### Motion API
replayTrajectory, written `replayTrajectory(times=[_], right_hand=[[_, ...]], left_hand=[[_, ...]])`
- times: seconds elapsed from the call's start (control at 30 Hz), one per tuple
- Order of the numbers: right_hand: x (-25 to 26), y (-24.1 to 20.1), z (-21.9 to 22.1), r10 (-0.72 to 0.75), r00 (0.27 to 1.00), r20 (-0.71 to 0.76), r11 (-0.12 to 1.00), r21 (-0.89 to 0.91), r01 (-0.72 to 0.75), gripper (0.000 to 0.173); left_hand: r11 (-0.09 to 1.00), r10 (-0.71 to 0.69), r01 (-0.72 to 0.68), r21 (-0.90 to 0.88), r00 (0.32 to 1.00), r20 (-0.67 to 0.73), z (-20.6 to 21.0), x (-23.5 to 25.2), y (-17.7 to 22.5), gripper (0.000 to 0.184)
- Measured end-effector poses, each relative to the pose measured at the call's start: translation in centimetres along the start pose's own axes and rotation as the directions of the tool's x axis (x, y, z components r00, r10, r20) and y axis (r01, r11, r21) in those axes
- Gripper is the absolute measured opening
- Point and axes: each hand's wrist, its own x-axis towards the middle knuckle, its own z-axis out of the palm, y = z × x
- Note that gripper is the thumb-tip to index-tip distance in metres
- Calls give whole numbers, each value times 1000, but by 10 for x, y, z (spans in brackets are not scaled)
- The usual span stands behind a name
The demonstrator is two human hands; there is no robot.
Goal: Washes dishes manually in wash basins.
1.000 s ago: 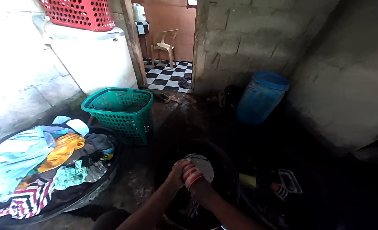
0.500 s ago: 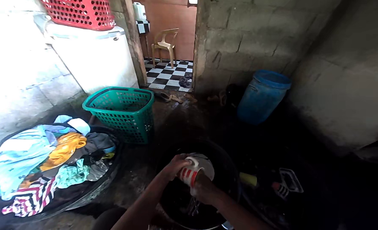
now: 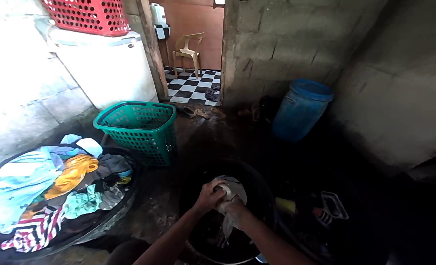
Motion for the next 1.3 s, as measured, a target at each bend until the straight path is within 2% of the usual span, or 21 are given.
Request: replayTrajectory(times=[0.1, 0.17, 0.2, 0.3, 0.4, 0.43, 0.47, 0.53, 0.6, 0.63, 0.7, 0.73, 0.8, 0.83, 0.9, 0.97, 1.0, 1.1, 1.17, 1.2, 1.3], right_hand=[[-4, 6, 1, -242, 970, -13, 874, -437, 212, 46], [-5, 15, 2, -388, 910, 148, 578, -729, 366, 36], [-7, 15, -1, -349, 901, 257, 436, -807, 399, 33], [-5, 22, -17, -249, 834, 493, 147, -832, 535, 26], [1, 34, -22, -340, 756, 559, 30, -797, 603, 21], [1, 36, -19, -386, 749, 539, 49, -799, 600, 21], [0, 32, -14, -359, 790, 497, 165, -800, 577, 26], [-3, 13, -5, -229, 897, 378, 536, -720, 441, 41], [-7, 0, -1, -158, 964, 212, 908, -352, 227, 43], [-10, -7, 2, -55, 989, 135, 993, -94, 68, 37], [-13, -18, 6, 125, 992, 32, 968, 213, -129, 27], [-14, -17, 6, 119, 993, 11, 972, 204, -119, 26], [-14, -5, 2, -122, 992, 39, 986, -109, 125, 32], [-14, 1, -3, -283, 952, 118, 887, -345, 307, 36], [-9, 11, -12, -440, 823, 359, 473, -686, 553, 31], [-10, 9, -19, -257, 782, 568, 202, -760, 618, 26], [-12, 6, -19, -171, 778, 605, 177, -758, 628, 26], [-20, 9, -17, -95, 788, 608, 248, -752, 611, 26], [-18, 19, -16, -128, 773, 621, 159, -757, 634, 24], [-18, 14, -14, -45, 806, 591, 181, -788, 588, 28], [-11, -5, -13, 121, 894, 432, 518, -796, 315, 47]], left_hand=[[872, -238, 254, -419, 967, 90, -9, 2, -2, 41], [784, -381, 381, -490, 919, 106, -9, 2, 5, 47], [732, -480, 471, -492, 869, 118, -9, 3, 7, 46], [573, -628, 662, -483, 734, 260, -14, 2, 8, 40], [586, -673, 589, -556, 736, 70, -3, 5, 7, 24], [609, -682, 552, -571, 731, -21, 1, 7, 10, 20], [625, -679, 514, -588, 730, -83, 4, 7, 11, 19], [627, -646, 421, -655, 752, -135, 7, 6, 10, 18], [595, -592, 314, -740, 794, -138, 9, 3, 5, 24], [594, -566, 281, -754, 812, -143, 10, 2, 5, 27], [623, -541, 268, -735, 826, -158, 13, 1, 8, 29], [634, -536, 287, -718, 833, -139, 12, 1, 8, 31], [654, -486, 360, -665, 874, -5, 5, -1, 5, 42], [659, -442, 396, -640, 892, 98, -2, -1, 0, 48], [670, -374, 499, -550, 867, 330, -21, 3, -11, 44], [716, -421, 594, -367, 786, 453, -35, 9, -10, 36], [748, -482, 617, -245, 759, 438, -36, 10, -3, 26], [781, -606, 612, 128, 693, 390, -30, 14, 12, 21], [809, -582, 560, 181, 717, 382, -26, 15, 7, 23], [829, -555, 536, 161, 749, 361, -24, 14, 5, 23], [855, -518, 512, 83, 833, 195, -10, 9, 7, 19]])
